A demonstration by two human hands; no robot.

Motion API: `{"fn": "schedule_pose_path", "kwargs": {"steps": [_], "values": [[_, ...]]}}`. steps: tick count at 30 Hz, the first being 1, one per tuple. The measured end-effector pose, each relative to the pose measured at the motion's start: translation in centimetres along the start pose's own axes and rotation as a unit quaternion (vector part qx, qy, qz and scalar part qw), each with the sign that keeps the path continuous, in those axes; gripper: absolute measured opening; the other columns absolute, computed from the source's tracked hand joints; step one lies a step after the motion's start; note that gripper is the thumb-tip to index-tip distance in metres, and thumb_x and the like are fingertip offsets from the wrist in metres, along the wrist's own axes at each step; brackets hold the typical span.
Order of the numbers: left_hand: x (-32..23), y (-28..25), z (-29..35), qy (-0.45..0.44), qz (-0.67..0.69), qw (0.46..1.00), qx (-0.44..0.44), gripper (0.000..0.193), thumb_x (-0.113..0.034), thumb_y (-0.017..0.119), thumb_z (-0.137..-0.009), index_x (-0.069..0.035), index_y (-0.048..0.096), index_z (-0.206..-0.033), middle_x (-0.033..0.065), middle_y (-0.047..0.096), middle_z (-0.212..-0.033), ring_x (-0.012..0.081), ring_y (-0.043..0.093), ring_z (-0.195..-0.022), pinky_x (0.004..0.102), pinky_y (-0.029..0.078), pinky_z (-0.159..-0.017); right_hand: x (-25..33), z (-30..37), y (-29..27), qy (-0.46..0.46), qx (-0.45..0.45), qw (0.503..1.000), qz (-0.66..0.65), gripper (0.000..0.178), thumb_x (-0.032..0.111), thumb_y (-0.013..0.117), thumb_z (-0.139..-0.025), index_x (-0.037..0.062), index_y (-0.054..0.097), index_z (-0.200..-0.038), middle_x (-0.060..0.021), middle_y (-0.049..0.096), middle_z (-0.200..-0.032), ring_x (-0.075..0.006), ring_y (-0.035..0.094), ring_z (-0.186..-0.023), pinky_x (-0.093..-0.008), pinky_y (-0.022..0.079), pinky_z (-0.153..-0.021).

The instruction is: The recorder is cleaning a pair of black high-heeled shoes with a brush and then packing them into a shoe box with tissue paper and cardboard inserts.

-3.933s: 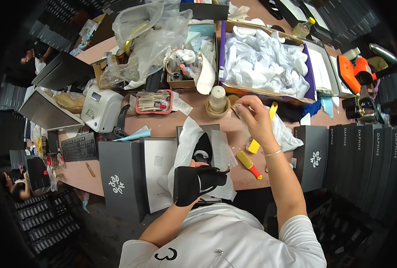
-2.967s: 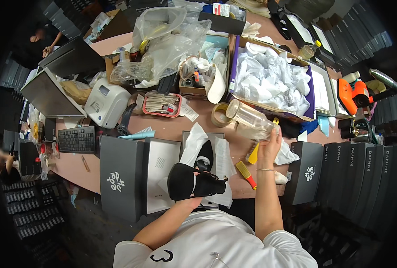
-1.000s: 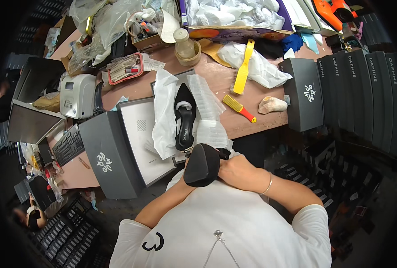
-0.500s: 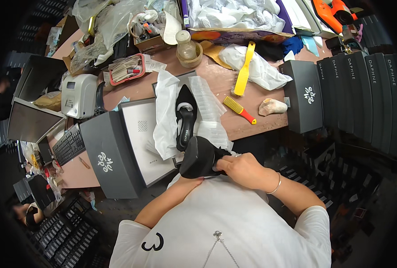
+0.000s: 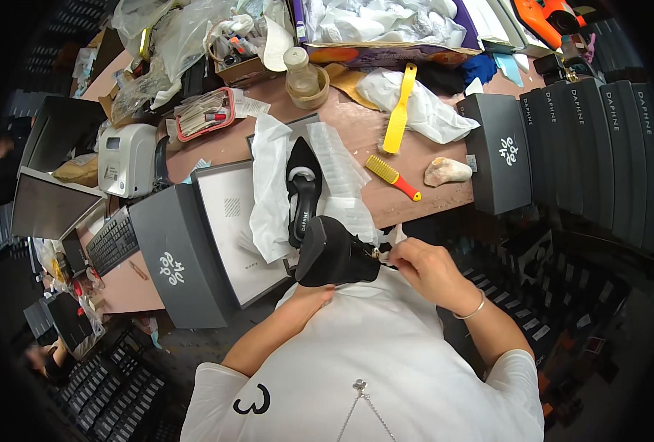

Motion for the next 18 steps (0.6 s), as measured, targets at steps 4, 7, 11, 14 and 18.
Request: {"fn": "schedule_pose_path", "kwargs": {"steps": [4, 7, 11, 14, 18], "values": [[0.4, 0.1, 0.5, 0.001, 0.008, 1.000, 0.002, 0.034, -0.003, 0.065, -0.083, -0.001, 0.054, -0.116, 0.0088, 0.061, -0.111, 0.0153, 0.062, -0.097, 0.0277, 0.050, -0.083, 1.0, -1.0, 4.1, -0.101, -0.034, 0.992, 0.062, 0.009, 0.009, 0.058, -0.081, 0.0063, 0.063, -0.088, -0.0065, 0.063, -0.081, -0.0229, 0.065, -0.071, -0.0312, 0.052, -0.056], [0.7, 0.3, 0.9, 0.004, 0.013, 1.000, -0.003, 0.035, -0.003, 0.065, -0.084, -0.001, 0.054, -0.116, 0.0086, 0.061, -0.111, 0.0153, 0.061, -0.098, 0.0279, 0.050, -0.084, 1.5, -1.6, 6.9, -0.142, 0.076, 0.963, 0.216, 0.011, 0.010, 0.057, -0.079, 0.0060, 0.062, -0.088, -0.0046, 0.060, -0.076, -0.0186, 0.065, -0.067, -0.0294, 0.051, -0.051], [0.8, 0.2, 0.8, 0.009, 0.017, 1.000, -0.004, 0.035, -0.003, 0.065, -0.084, -0.002, 0.054, -0.117, 0.0084, 0.061, -0.111, 0.0153, 0.061, -0.098, 0.0283, 0.050, -0.084, 1.8, -0.6, 6.3, -0.141, 0.118, 0.945, 0.272, 0.012, 0.009, 0.058, -0.076, 0.0052, 0.060, -0.087, -0.0031, 0.058, -0.072, -0.0165, 0.063, -0.061, -0.0293, 0.049, -0.046], [1.5, 0.1, 1.1, 0.002, 0.045, 0.999, -0.012, 0.035, -0.004, 0.065, -0.084, -0.002, 0.054, -0.117, 0.0083, 0.061, -0.112, 0.0153, 0.061, -0.099, 0.0285, 0.050, -0.085, 1.2, 1.1, 4.3, -0.110, 0.125, 0.957, 0.239, 0.014, 0.009, 0.058, -0.076, 0.0051, 0.059, -0.089, -0.0049, 0.058, -0.073, -0.0192, 0.063, -0.060, -0.0297, 0.049, -0.046], [2.0, 0.1, 1.0, 0.004, 0.054, 0.998, -0.016, 0.035, -0.004, 0.065, -0.084, -0.002, 0.054, -0.118, 0.0081, 0.061, -0.112, 0.0153, 0.061, -0.099, 0.0289, 0.050, -0.086, 1.4, 0.8, 3.2, -0.125, 0.025, 0.979, 0.159, 0.015, 0.008, 0.057, -0.076, 0.0054, 0.059, -0.092, -0.0064, 0.059, -0.077, -0.0208, 0.064, -0.064, -0.0299, 0.050, -0.051]]}}
Point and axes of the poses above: each hand's wrist, its own z-axis away from the middle knuckle, its own y-axis out of the palm, x = y × z, the point moved 5 cm from there along -z, towards the middle knuckle
